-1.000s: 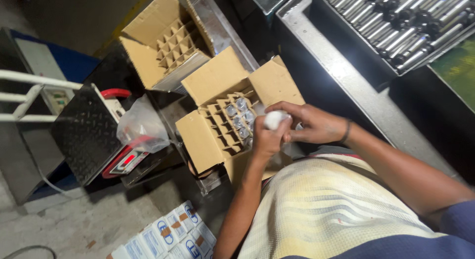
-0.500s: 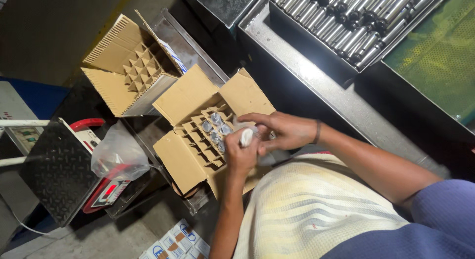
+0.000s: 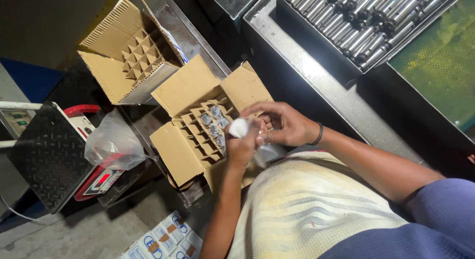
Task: The person picks metal parts from a tray, wraps each one in a small plastic bag, and places the wrapped items into the compartments of a cardboard box. The process is repeated for multiple parts until the box is filled.
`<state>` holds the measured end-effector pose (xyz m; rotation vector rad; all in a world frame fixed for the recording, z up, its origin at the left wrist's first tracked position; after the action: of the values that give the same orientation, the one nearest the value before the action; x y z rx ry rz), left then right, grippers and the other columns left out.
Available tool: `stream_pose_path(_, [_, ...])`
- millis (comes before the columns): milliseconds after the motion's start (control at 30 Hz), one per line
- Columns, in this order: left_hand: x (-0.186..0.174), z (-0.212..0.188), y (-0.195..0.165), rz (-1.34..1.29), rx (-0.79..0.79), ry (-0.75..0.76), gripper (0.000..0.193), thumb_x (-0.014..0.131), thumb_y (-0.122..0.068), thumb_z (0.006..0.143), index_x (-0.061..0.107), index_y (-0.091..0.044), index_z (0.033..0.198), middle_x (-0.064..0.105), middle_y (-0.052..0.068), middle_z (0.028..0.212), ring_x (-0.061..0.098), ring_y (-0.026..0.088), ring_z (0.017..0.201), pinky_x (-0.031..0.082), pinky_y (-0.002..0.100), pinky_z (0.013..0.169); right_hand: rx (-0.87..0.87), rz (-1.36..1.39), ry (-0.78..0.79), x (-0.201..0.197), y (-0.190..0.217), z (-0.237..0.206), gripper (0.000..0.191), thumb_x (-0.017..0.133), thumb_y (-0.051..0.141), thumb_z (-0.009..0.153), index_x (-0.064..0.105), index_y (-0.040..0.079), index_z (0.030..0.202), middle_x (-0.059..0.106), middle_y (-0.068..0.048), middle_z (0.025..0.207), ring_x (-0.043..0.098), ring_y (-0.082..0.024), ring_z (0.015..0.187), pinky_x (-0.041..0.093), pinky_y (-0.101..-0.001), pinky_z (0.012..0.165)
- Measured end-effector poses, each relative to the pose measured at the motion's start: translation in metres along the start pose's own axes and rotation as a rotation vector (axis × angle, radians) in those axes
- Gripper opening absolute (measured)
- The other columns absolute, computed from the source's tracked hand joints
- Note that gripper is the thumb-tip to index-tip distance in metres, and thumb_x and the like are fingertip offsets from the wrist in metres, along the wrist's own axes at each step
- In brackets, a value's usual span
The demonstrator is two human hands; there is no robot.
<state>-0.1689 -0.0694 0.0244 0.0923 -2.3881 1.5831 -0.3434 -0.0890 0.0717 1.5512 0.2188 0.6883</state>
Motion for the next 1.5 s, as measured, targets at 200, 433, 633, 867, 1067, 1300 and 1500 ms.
stream_pose_path(200, [-0.026,0.001,-0.007,0.506,0.156,0.044,0.024,0.078,-0.030,0.090,0.079,-0.006,0.092,0.073,0.007,0.067,0.068,0.012,0.053,0.054,0.026,0.046,0.043,-0.244,-0.134,0.006,-0.004,0.001,0.059,0.070,0.002,0.081,0.063,0.003,0.140,0.057,-0.004,0.078,0.057,-0.008,0.072,0.050,-0.0267,0.069])
stream_pose_path(433, [-0.038,-0.017,-0.031,1.069,0.499,-0.210,0.018,0.080,-0.016,0.081,0.077,-0.002,0.092,0.075,0.016,0.076,0.074,0.025,0.062,0.057,0.037,0.056,0.292,-1.032,-0.099,-0.059,0.002,0.003,0.074,0.085,0.038,0.067,0.060,0.011,0.131,0.061,-0.013,0.125,0.072,-0.026,0.087,0.059,-0.0389,0.076])
stream_pose_path(633, [-0.059,-0.041,-0.048,1.002,0.211,-0.523,0.029,0.080,-0.027,0.089,0.074,0.001,0.082,0.070,0.019,0.068,0.070,0.034,0.060,0.054,0.043,0.062,0.839,-1.738,-0.232,-0.242,-0.008,-0.027,0.067,0.087,0.023,0.069,0.068,0.017,0.133,0.064,-0.013,0.140,0.067,-0.036,0.121,0.059,-0.0501,0.094])
stream_pose_path(867, [-0.044,-0.046,-0.042,0.879,0.287,-0.446,0.032,0.078,-0.034,0.088,0.076,-0.003,0.087,0.074,0.015,0.070,0.074,0.029,0.061,0.056,0.040,0.060,0.841,-1.809,-0.128,-0.303,-0.037,-0.033,0.067,0.090,0.036,0.066,0.072,0.017,0.128,0.062,-0.019,0.136,0.067,-0.040,0.117,0.057,-0.0492,0.095])
stream_pose_path(1067, [-0.037,-0.045,-0.035,0.889,0.273,-0.388,0.034,0.078,-0.037,0.088,0.078,-0.002,0.087,0.074,0.017,0.071,0.073,0.030,0.058,0.053,0.040,0.057,0.921,-1.899,0.095,-0.289,-0.020,-0.008,0.074,0.098,0.044,0.057,0.075,0.017,0.121,0.070,-0.017,0.127,0.067,-0.035,0.121,0.059,-0.0462,0.095])
stream_pose_path(1300, [-0.047,-0.046,-0.030,0.788,0.468,-0.406,0.037,0.075,-0.037,0.093,0.075,0.000,0.096,0.073,0.017,0.080,0.074,0.033,0.071,0.056,0.041,0.064,1.082,-1.959,0.180,-0.287,-0.035,-0.003,0.062,0.091,0.042,0.071,0.072,0.016,0.124,0.076,-0.013,0.114,0.074,-0.030,0.108,0.063,-0.0428,0.090])
stream_pose_path(1500, [-0.050,-0.045,-0.026,0.796,0.379,-0.391,0.045,0.076,-0.046,0.089,0.074,-0.002,0.086,0.072,0.017,0.072,0.073,0.033,0.064,0.054,0.042,0.060,1.021,-1.994,0.095,-0.275,-0.042,0.000,0.072,0.092,0.040,0.071,0.066,0.014,0.133,0.074,-0.017,0.112,0.076,-0.033,0.101,0.064,-0.0442,0.082])
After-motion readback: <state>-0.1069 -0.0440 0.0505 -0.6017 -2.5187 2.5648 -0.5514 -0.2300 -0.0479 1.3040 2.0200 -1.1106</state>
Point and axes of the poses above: each hand's wrist, its own z-axis towards the middle knuckle, its own x-axis out of the palm, y = z × x, the point moved 2 cm from there along z, towards the middle knuckle
